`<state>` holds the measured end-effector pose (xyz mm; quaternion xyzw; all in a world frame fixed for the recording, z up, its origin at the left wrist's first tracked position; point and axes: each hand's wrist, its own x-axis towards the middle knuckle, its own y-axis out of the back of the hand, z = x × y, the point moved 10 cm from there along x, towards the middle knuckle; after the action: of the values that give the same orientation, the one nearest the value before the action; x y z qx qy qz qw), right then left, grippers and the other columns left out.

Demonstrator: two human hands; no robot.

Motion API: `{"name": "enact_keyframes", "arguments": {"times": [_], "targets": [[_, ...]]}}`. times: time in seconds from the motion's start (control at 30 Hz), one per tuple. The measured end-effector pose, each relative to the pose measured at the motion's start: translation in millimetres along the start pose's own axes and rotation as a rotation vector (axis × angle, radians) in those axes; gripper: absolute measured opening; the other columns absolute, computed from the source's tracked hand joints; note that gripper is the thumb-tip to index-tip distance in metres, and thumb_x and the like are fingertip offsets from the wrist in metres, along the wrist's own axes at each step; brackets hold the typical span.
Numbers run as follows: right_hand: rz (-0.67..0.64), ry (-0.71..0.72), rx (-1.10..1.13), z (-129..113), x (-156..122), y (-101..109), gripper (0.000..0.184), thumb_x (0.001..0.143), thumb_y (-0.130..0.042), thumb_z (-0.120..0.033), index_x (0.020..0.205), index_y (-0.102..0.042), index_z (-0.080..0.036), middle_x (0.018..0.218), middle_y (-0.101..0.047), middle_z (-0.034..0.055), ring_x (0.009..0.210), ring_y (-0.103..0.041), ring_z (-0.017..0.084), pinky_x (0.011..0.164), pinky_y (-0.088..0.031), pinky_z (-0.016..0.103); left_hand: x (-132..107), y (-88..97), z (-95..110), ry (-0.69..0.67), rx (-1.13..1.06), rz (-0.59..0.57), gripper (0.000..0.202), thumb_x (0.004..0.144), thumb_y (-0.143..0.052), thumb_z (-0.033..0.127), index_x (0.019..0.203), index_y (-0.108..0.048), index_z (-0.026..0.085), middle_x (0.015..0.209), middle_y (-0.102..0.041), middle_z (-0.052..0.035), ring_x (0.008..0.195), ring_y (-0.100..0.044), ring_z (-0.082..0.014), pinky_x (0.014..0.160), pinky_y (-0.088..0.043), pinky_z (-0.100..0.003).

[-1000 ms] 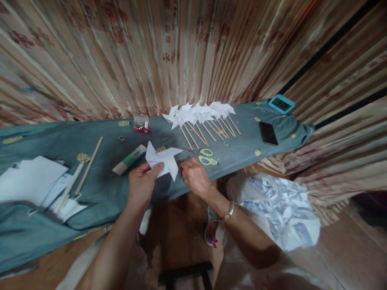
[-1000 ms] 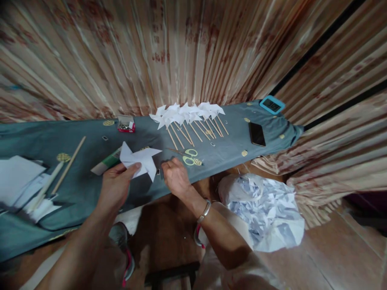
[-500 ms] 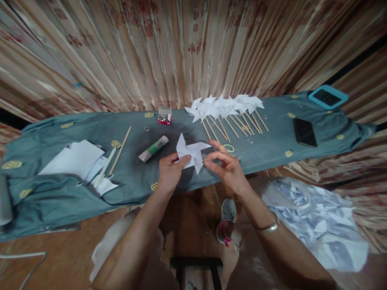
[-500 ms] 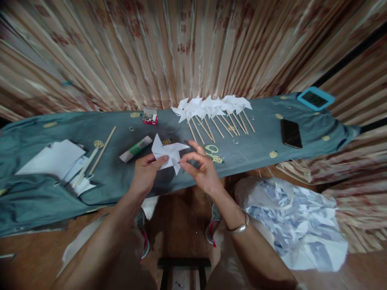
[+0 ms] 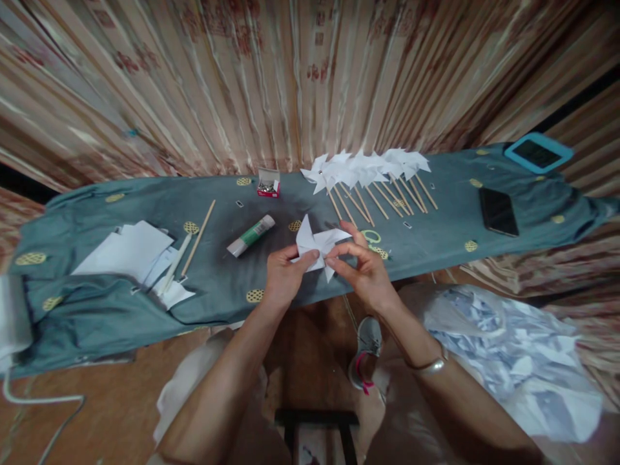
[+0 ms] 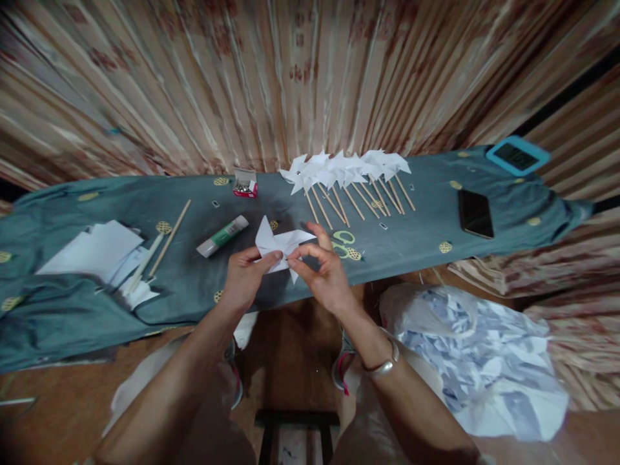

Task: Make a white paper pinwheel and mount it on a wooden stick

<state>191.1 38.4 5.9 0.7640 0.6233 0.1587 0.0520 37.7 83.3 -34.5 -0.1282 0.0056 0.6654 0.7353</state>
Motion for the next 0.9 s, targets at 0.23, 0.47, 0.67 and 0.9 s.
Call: {"name": "enact_keyframes", "arguments": {"times": [0.23, 0.47, 0.67, 0.9], "targets": [[-0.011, 0.003, -0.010, -4.7, 1.0, -1.8, 0.009, 0.078, -0.070, -0.033, 0.078, -0.069, -0.024, 0.150, -0.041, 0.0045, 0.142, -0.035, 0.024, 0.117, -0.022, 0.043, -1.8, -0.8, 0.1, -0.003, 0.029, -0.016, 0.021, 0.059, -0.079, 0.031, 0.074, -0.078, 0.016, 0.067, -0.072, -0.0005, 0.058, -0.058, -0.0127, 0.061, -0.046, -0.025], [-0.029, -0.012, 0.026, -1.2, 1.0, -4.4, 0.014, 0.079, -0.070, -0.038, 0.079, -0.070, -0.025, 0.145, -0.047, 0.0050, 0.134, -0.044, 0.025, 0.114, -0.029, 0.044, -3.9, -2.2, 5.0, -0.035, 0.082, -0.031, 0.019, 0.059, -0.077, 0.032, 0.069, -0.077, 0.016, 0.065, -0.071, -0.0006, 0.059, -0.058, -0.0138, 0.059, -0.045, -0.025], [-0.052, -0.037, 0.097, 2.7, 0.6, -5.9, 0.015, 0.078, -0.070, -0.038, 0.082, -0.070, -0.024, 0.143, -0.048, 0.0058, 0.123, -0.054, 0.025, 0.105, -0.039, 0.043, -4.5, -3.6, 7.5, -0.064, 0.101, -0.058, 0.018, 0.060, -0.077, 0.032, 0.069, -0.077, 0.017, 0.065, -0.070, -0.0003, 0.059, -0.057, -0.0132, 0.059, -0.044, -0.024], [-0.057, -0.049, 0.099, 4.9, 1.1, -6.5, 0.016, 0.077, -0.071, -0.040, 0.080, -0.069, -0.025, 0.130, -0.059, 0.0046, 0.131, -0.047, 0.025, 0.106, -0.038, 0.043, -3.6, -0.6, 4.8, -0.070, 0.131, -0.049, 0.018, 0.060, -0.077, 0.033, 0.066, -0.076, 0.017, 0.062, -0.067, 0.0003, 0.057, -0.054, -0.0125, 0.057, -0.041, -0.024]]}}
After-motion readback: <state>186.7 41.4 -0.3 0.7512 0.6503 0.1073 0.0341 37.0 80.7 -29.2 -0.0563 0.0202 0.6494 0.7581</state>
